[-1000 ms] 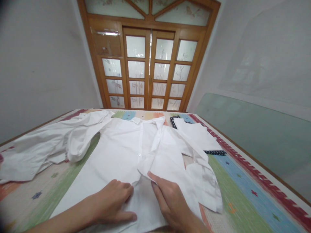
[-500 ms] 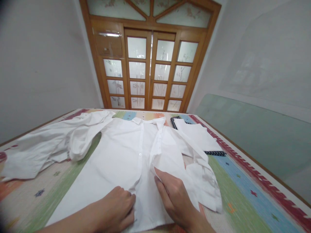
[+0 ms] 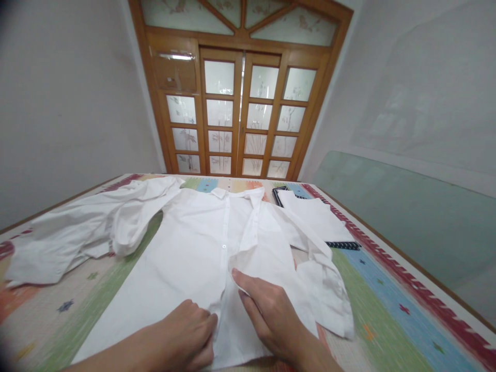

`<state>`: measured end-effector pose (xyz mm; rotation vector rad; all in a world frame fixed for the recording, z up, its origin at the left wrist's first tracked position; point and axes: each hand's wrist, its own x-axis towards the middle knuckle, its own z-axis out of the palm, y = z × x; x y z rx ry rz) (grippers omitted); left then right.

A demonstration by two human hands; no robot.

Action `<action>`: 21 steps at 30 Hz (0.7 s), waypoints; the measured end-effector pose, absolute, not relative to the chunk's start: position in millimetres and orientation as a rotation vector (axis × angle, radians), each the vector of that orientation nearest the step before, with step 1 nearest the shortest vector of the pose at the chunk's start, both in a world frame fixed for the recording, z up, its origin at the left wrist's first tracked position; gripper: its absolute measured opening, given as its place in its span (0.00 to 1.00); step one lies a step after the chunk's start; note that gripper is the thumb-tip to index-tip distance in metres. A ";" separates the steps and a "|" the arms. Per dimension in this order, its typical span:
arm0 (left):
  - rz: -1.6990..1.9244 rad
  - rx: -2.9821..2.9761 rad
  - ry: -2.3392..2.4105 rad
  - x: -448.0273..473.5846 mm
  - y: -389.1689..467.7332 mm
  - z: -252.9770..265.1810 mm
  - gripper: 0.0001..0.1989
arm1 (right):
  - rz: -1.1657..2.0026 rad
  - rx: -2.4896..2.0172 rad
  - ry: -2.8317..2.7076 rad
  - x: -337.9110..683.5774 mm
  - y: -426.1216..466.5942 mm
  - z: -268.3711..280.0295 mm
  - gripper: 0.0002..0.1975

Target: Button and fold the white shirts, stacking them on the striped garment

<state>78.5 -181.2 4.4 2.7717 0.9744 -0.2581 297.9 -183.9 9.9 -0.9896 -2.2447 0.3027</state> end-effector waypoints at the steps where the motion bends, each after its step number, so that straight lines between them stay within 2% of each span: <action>1: -0.263 2.767 0.920 77.9 -181.7 5.5 0.07 | 0.300 -0.993 -2.254 298.3 -183.8 9.3 0.22; 5: -0.294 2.752 0.769 75.7 -181.4 6.5 0.07 | 0.302 -0.997 -2.309 298.8 -182.9 6.4 0.24; 9: -0.137 2.701 0.802 70.7 -168.7 13.5 0.08 | 0.297 -0.941 -2.392 297.7 -184.2 6.1 0.25; 14: 0.268 2.475 1.186 67.8 -122.3 35.6 0.15 | 0.314 -0.906 -2.544 295.1 -188.3 7.5 0.25; 17: 0.576 2.264 1.391 77.9 -88.3 42.5 0.16 | 0.317 -0.900 -2.640 290.9 -189.8 6.4 0.25; 21: 0.565 2.220 1.480 107.0 -51.2 32.6 0.16 | 0.292 -0.923 -2.732 284.5 -191.5 5.4 0.23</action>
